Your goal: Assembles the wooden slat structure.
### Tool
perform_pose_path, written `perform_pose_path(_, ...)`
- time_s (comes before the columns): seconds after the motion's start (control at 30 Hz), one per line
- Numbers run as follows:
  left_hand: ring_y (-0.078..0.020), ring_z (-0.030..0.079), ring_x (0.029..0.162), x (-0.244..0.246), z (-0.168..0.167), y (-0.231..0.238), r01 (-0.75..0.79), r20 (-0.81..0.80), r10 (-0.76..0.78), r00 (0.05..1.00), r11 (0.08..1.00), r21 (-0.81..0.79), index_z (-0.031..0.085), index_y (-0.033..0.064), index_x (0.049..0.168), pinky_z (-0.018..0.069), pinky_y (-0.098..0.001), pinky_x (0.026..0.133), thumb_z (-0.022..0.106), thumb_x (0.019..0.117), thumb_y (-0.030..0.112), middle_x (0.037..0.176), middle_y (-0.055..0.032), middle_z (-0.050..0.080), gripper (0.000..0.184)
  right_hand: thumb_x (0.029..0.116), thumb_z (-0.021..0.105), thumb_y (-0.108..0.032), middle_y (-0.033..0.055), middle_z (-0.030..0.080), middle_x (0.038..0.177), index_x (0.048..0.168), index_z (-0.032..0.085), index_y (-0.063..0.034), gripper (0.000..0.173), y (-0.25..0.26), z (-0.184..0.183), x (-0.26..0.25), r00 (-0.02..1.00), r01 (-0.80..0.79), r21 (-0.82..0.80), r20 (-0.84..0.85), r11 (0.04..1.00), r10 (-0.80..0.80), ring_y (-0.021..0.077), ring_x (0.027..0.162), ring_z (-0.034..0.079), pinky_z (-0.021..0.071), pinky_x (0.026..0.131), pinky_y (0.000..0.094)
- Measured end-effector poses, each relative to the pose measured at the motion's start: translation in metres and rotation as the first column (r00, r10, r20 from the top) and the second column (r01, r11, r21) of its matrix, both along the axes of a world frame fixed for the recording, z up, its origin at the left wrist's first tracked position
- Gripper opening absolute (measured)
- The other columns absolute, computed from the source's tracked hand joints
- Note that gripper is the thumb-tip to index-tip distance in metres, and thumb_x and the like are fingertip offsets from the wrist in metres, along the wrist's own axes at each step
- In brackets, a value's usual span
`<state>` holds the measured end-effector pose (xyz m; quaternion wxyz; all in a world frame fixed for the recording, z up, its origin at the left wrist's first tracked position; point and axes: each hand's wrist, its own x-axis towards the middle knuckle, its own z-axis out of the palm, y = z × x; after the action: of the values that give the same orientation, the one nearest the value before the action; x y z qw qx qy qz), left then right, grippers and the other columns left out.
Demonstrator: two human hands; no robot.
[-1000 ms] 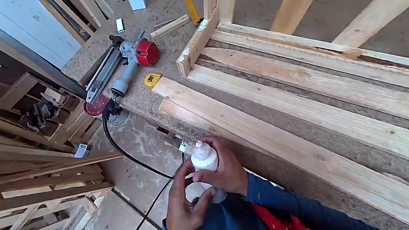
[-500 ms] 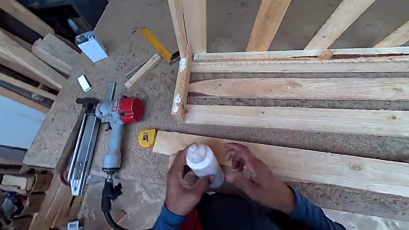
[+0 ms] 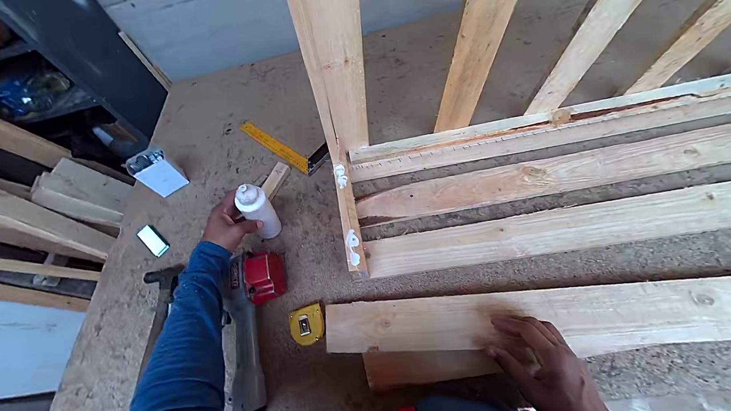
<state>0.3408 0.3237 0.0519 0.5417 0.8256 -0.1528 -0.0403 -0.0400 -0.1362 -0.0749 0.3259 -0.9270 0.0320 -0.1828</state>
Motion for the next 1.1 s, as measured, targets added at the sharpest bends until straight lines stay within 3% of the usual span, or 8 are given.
perform_pose_path(0.1,-0.0274,0.068,0.115,0.005,-0.006,0.011,0.017,-0.015,-0.018,1.000,0.997,-0.069,0.049,0.0028,0.143,0.0602,-0.0456,0.096,0.080,0.0682,-0.015,0.131,-0.0171,0.065,0.083,0.0842,0.075,-0.046,-0.0007,0.070,0.114,0.120,0.072,-0.0168,0.046,0.003,-0.011,-0.006,0.998,0.047,-0.023,0.032,0.999,-0.047,0.0167,0.107,0.064,0.0543,0.093,0.0402)
perform_pose_path(0.17,-0.0255,0.065,0.122,0.000,-0.008,0.013,0.003,0.073,0.002,0.997,0.998,-0.069,0.046,0.0052,0.148,0.0579,-0.0437,0.101,0.086,0.0696,-0.003,0.138,-0.0157,0.061,0.088,0.0827,0.075,-0.043,0.0003,0.070,0.113,0.117,0.073,-0.0157,0.044,0.006,-0.008,-0.005,0.997,0.069,-0.036,0.021,0.997,-0.068,0.0176,0.106,0.064,0.0540,0.092,0.0404)
perform_pose_path(0.23,-0.0259,0.062,0.125,-0.011,0.000,0.005,-0.113,0.141,0.131,0.981,0.985,-0.130,0.046,0.0055,0.148,0.0584,-0.0439,0.100,0.090,0.0710,0.007,0.141,-0.0161,0.058,0.089,0.0827,0.074,-0.044,0.0002,0.069,0.111,0.114,0.074,-0.0167,0.041,0.007,-0.006,-0.004,0.997,0.079,-0.069,0.006,0.994,-0.079,0.0183,0.105,0.063,0.0529,0.092,0.0413)
perform_pose_path(0.4,-0.0224,0.067,0.116,-0.022,0.005,-0.015,-0.320,0.223,0.390,0.893,0.901,-0.294,0.057,-0.0005,0.132,0.0607,-0.0391,0.095,0.088,0.0760,0.004,0.126,-0.0152,0.067,0.064,0.0839,0.072,-0.048,-0.0033,0.068,0.109,0.111,0.075,-0.0216,0.038,-0.004,-0.015,0.001,0.999,0.051,-0.137,-0.005,0.989,-0.053,0.0158,0.103,0.063,0.0536,0.088,0.0390)
perform_pose_path(0.6,-0.0213,0.065,0.119,-0.011,0.001,-0.023,-0.375,0.226,0.428,0.875,0.895,-0.243,0.061,0.0019,0.137,0.0582,-0.0380,0.097,0.084,0.0841,0.010,0.133,-0.0161,0.064,0.058,0.0838,0.071,-0.049,-0.0042,0.068,0.107,0.107,0.075,-0.0227,0.036,-0.006,-0.020,0.005,0.998,0.070,-0.153,0.012,0.986,-0.069,0.0151,0.101,0.063,0.0534,0.086,0.0384)
perform_pose_path(0.77,-0.0211,0.068,0.112,-0.011,0.000,-0.029,-0.414,0.269,0.470,0.841,0.878,-0.240,0.066,0.0017,0.129,0.0584,-0.0385,0.097,0.082,0.0840,0.007,0.126,-0.0156,0.067,0.048,0.0835,0.072,-0.048,-0.0045,0.068,0.104,0.104,0.076,-0.0227,0.033,-0.008,-0.029,0.006,0.997,0.065,-0.122,0.060,0.990,-0.057,0.0152,0.100,0.062,0.0527,0.086,0.0385)
perform_pose_path(0.93,-0.0201,0.071,0.109,-0.015,-0.010,-0.040,-0.407,0.325,0.522,0.789,0.839,-0.360,0.068,-0.0037,0.126,0.0598,-0.0367,0.097,0.081,0.0830,0.001,0.122,-0.0156,0.072,0.045,0.0838,0.073,-0.045,-0.0073,0.067,0.101,0.102,0.076,-0.0254,0.027,-0.012,-0.037,0.006,0.995,0.055,-0.086,0.090,0.995,-0.047,0.0122,0.098,0.062,0.0524,0.085,0.0352)
perform_pose_path(1.1,-0.0194,0.069,0.117,-0.017,-0.016,-0.046,-0.479,0.396,0.574,0.717,0.818,-0.319,0.065,-0.0027,0.132,0.0576,-0.0341,0.101,0.078,0.0892,0.007,0.130,-0.0176,0.068,0.046,0.0858,0.071,-0.042,-0.0077,0.068,0.099,0.099,0.076,-0.0261,0.021,-0.014,-0.047,0.008,0.988,0.054,-0.096,0.146,0.994,-0.039,0.0113,0.095,0.062,0.0525,0.083,0.0334)
